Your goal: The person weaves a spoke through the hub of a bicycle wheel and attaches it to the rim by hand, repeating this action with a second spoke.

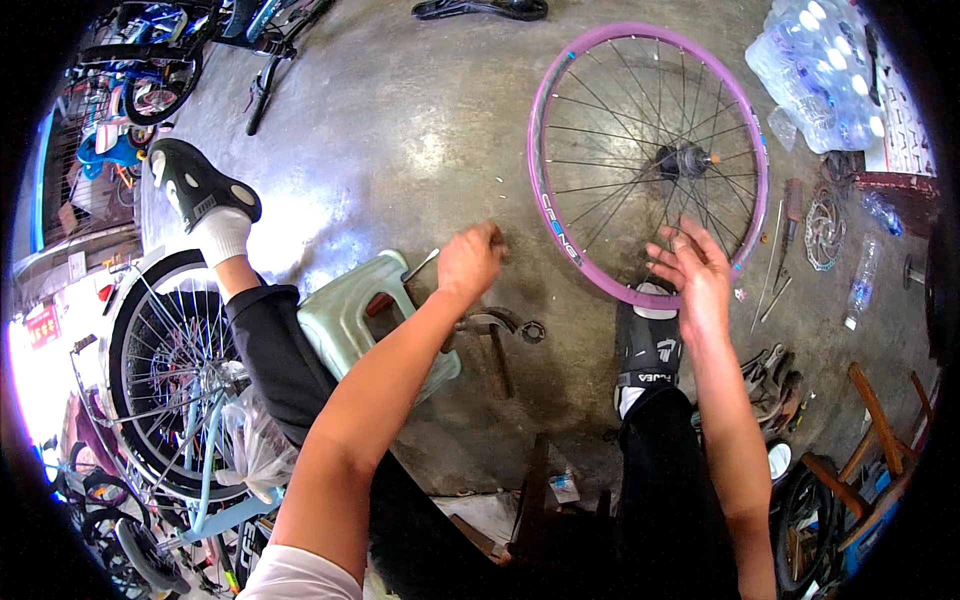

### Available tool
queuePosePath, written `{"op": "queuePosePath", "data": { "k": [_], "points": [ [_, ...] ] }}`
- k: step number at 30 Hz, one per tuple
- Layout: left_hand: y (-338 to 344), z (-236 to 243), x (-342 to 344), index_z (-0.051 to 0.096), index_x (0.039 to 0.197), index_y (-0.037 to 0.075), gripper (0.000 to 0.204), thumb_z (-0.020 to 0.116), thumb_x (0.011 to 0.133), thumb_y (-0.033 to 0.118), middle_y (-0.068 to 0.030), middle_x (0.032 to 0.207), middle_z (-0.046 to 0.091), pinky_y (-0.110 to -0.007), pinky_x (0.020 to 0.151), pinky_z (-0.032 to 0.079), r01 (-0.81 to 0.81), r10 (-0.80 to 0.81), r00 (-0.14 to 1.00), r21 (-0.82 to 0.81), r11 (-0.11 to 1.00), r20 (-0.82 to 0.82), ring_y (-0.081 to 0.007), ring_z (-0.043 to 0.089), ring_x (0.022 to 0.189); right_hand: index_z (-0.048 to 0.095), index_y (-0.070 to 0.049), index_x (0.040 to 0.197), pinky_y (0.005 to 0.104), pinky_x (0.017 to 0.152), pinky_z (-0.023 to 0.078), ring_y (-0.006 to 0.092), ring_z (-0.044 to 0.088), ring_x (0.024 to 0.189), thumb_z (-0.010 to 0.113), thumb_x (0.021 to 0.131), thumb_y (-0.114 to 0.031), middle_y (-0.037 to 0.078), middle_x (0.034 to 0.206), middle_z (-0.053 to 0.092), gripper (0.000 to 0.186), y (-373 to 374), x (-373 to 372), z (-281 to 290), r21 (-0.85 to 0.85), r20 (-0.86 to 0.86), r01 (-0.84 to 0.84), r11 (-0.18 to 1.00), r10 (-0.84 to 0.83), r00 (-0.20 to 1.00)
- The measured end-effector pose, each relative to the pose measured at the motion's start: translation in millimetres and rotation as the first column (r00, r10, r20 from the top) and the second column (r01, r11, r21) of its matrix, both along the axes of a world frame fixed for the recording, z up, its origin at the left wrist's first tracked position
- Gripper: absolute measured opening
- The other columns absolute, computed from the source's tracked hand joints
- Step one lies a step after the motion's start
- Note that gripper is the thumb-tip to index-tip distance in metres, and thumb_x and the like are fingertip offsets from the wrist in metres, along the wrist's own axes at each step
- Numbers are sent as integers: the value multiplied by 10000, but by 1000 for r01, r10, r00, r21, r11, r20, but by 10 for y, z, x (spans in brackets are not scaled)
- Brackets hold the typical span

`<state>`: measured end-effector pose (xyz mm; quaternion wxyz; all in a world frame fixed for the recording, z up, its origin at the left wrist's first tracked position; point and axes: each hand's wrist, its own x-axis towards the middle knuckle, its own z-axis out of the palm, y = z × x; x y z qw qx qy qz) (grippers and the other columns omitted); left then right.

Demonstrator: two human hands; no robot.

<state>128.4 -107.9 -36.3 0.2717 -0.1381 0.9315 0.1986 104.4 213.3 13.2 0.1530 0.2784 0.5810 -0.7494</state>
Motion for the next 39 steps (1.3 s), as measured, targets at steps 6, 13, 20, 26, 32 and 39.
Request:
{"op": "queuePosePath", "data": {
  "k": [6, 13, 20, 26, 32, 39],
  "points": [
    [-18, -66, -340, 674, 1083, 72, 210, 712, 893, 154, -171, 1054, 670, -494, 816, 540, 21, 11, 915, 73, 997, -404, -419, 663, 968, 465, 79, 1406, 351, 752, 599, 278, 738, 946, 613, 1019, -185, 187, 1249, 651, 492, -18, -51, 44, 19, 50, -35, 999, 34, 998],
    [34, -339, -347, 606, 1044, 11, 217, 687, 917, 167, -209, 1104, 647, -514, 856, 538, 8, -31, 967, -93, 996, -254, -434, 654, 1020, 490, 22, 1402, 312, 680, 579, 251, 740, 866, 613, 1020, -215, 170, 1264, 647, 467, 62, -44, 66, 86, 59, -49, 995, 44, 997],
    [90, -381, -112, 579, 1029, 3, 279, 713, 897, 209, -239, 923, 703, -537, 762, 516, -274, 321, 890, 183, 944, -323, -467, 671, 878, 513, -21, 1391, 312, 672, 584, 243, 736, 837, 605, 1023, -237, 149, 1312, 628, 436, 233, 62, 35, 137, 51, -47, 989, 40, 998],
    [128, -328, -158, 569, 1037, 13, 253, 684, 926, 208, -238, 956, 703, -552, 774, 517, -148, 112, 932, -81, 986, -345, -475, 669, 885, 520, -37, 1387, 318, 679, 585, 229, 728, 838, 566, 1041, -199, 142, 1297, 637, 385, 240, 141, 71, 147, 33, -34, 988, 30, 999],
    [121, -374, -47, 621, 1031, -6, 245, 656, 963, 227, -208, 966, 694, -483, 758, 526, -245, 218, 895, -22, 969, -390, -397, 668, 891, 615, -26, 1266, 264, 642, 519, 131, 644, 740, 637, 1006, -146, 72, 1059, 641, 287, 354, 249, 69, 274, -94, 89, 958, -65, 993],
    [1211, 950, 500, 655, 981, 34, 148, 668, 1007, 179, -4, 766, 595, -262, 621, 439, -516, 778, 628, 761, 393, 25, -99, 522, 647, 716, -52, 1103, 291, 684, 505, 172, 627, 773, 754, 870, -31, 66, 931, 661, 236, 230, 467, 435, 511, -418, -292, 808, 531, 738]
  ]
}}
